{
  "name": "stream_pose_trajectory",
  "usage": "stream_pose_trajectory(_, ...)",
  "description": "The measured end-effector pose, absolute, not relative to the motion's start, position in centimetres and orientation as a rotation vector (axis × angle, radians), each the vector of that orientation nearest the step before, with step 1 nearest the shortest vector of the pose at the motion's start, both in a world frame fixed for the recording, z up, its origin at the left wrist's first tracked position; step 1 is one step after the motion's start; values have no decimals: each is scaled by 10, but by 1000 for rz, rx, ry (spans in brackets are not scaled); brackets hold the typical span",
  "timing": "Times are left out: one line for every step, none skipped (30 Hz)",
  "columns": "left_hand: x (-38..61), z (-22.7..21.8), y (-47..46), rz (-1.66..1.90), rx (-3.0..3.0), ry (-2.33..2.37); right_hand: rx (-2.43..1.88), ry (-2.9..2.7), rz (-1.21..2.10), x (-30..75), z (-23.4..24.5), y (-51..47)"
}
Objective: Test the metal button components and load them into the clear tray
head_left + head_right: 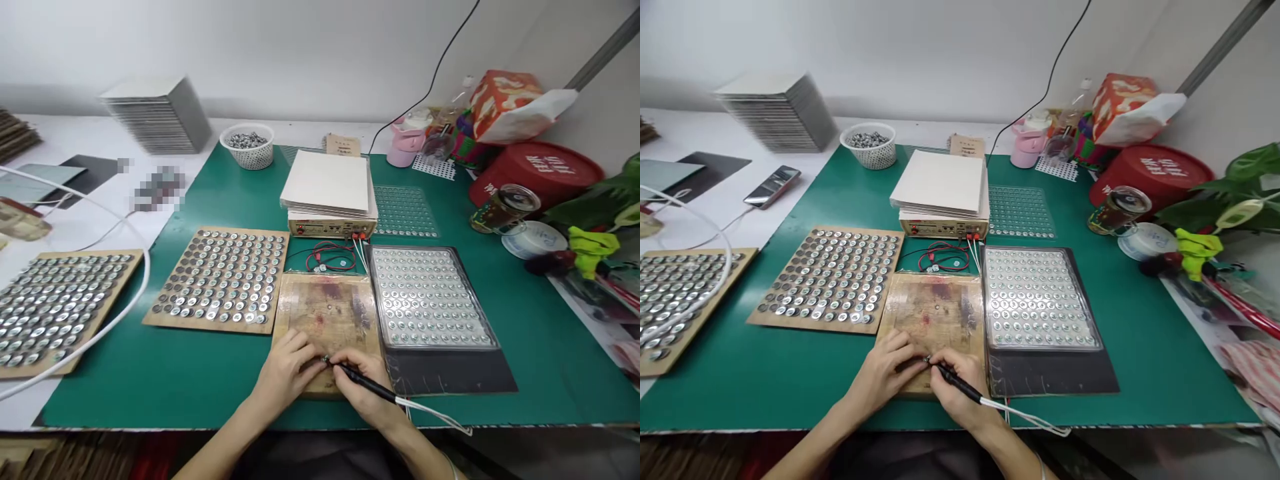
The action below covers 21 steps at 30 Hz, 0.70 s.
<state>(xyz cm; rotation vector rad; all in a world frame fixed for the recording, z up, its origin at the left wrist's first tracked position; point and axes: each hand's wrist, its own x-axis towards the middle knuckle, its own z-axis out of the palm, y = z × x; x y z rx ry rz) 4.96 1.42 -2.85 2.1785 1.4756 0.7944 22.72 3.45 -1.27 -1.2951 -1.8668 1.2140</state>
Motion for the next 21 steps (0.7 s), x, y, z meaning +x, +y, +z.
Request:
stream_pose_trajectory(50,-28,15,790,2172,1476,-1308,-1867,1222,228,-14,35)
stream_pose_trajectory(51,-29,15,787,2168,1476,-1318,-1865,1233,230,-15,36)
stream_pose_trajectory(51,-29,15,787,2163,1477,-1327,-1865,1244,231,-15,36)
stream_pose_trajectory(51,-28,16,786,2158,1476,-1334,-1864,1255,232,-15,35)
stream_pose_trajectory(52,-28,16,788,2152,1476,-1340,-1865,1265,233,-16,35)
stream_pose_trajectory(52,-28,16,791,2146,1476,-1345,-1868,1274,233,-16,34)
stream_pose_trajectory(52,-28,16,796,2140,1475,-1350,-1871,1281,233,-16,35)
stream_pose_trajectory(51,-28,16,800,2136,1473,-1354,-1876,1287,232,-15,35)
stream_pose_trajectory(51,-28,16,804,2134,1473,-1357,-1880,1291,232,-15,36)
stream_pose_trajectory(51,-28,16,809,2135,1474,-1358,-1887,1293,231,-14,37)
stream_pose_trajectory(51,-28,16,811,2138,1476,-1356,-1897,1293,231,-13,38)
stream_pose_trajectory(51,-28,16,809,2141,1477,-1349,-1909,1296,230,-12,40)
stream_pose_trajectory(51,-28,16,806,2141,1478,-1341,-1923,1299,230,-11,41)
stream_pose_trajectory(51,-28,16,800,2140,1480,-1329,-1937,1303,230,-10,42)
stream_pose_trajectory(51,-28,17,793,2137,1482,-1320,-1949,1308,231,-10,43)
stream_pose_trajectory(51,-28,17,787,2134,1481,-1310,-1960,1315,231,-10,45)
stream_pose_trajectory(51,-28,17,783,2129,1481,-1303,-1969,1322,232,-11,46)
stream_pose_trajectory(51,-28,17,783,2125,1482,-1296,-1979,1326,232,-11,47)
stream_pose_trajectory(51,-28,17,784,2123,1482,-1291,-1990,1329,233,-12,49)
stream_pose_trajectory(52,-28,17,784,2121,1483,-1283,-2005,1332,234,-14,50)
stream_pose_trajectory(52,-28,17,783,2120,1486,-1271,-2021,1339,235,-15,51)
